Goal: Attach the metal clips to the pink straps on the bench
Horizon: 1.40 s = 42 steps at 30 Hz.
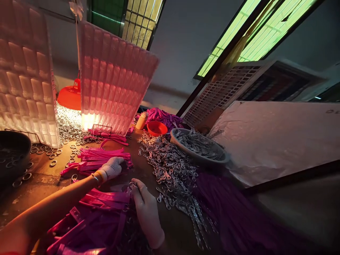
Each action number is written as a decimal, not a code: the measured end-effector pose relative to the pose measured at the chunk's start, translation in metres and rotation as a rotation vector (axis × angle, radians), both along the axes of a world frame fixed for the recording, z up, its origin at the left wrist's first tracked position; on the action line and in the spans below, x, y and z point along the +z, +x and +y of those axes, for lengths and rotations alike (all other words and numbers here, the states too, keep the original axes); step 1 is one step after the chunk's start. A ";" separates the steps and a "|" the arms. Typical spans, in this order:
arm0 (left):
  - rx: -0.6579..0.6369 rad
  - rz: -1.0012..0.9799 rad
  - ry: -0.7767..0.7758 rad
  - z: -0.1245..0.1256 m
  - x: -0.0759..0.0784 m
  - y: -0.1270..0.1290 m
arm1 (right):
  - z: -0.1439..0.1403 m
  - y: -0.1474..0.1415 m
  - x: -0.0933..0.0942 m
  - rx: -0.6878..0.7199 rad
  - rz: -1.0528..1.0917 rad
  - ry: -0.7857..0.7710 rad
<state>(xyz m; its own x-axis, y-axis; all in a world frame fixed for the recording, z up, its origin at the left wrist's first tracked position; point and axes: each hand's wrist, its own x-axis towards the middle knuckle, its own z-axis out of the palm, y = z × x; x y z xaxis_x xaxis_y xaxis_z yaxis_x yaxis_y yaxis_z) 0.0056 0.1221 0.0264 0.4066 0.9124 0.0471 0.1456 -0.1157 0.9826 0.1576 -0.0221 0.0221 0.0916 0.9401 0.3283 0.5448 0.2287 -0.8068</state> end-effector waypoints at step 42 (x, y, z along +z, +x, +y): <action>-0.072 0.372 0.127 -0.137 0.006 -0.096 | -0.013 -0.047 0.024 0.479 -1.003 -0.054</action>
<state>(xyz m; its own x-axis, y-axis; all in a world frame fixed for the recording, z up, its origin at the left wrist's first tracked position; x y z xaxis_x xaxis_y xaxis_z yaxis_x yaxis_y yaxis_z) -0.0907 -0.0150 0.0328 0.4795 0.8775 -0.0042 0.4756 -0.2558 0.8416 0.1104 -0.0349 0.0462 -0.5689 0.8224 0.0076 0.8203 0.5681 -0.0654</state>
